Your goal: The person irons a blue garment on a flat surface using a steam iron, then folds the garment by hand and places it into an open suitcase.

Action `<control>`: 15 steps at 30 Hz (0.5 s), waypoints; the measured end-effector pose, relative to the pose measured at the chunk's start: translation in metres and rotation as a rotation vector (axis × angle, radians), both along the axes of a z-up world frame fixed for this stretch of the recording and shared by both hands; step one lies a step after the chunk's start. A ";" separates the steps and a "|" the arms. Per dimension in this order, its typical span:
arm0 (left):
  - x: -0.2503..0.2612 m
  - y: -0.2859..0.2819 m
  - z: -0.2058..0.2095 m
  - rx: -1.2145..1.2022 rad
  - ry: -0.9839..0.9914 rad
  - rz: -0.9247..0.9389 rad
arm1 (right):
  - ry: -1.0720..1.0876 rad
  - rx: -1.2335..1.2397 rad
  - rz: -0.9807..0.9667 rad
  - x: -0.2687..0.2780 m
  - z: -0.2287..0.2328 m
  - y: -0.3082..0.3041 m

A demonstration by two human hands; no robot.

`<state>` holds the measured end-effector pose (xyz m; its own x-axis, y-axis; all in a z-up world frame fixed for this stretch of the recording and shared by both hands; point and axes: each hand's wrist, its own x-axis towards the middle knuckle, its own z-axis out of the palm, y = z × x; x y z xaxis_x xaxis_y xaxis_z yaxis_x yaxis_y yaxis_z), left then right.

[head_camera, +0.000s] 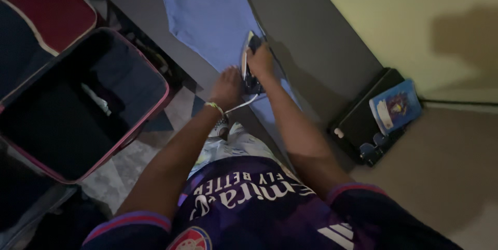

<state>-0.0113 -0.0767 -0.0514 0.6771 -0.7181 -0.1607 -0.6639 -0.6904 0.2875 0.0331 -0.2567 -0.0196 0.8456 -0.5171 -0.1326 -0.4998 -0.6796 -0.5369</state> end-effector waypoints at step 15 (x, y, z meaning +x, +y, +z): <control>-0.095 0.022 0.089 0.026 0.155 -0.345 | 0.035 -0.047 0.264 -0.182 0.021 -0.057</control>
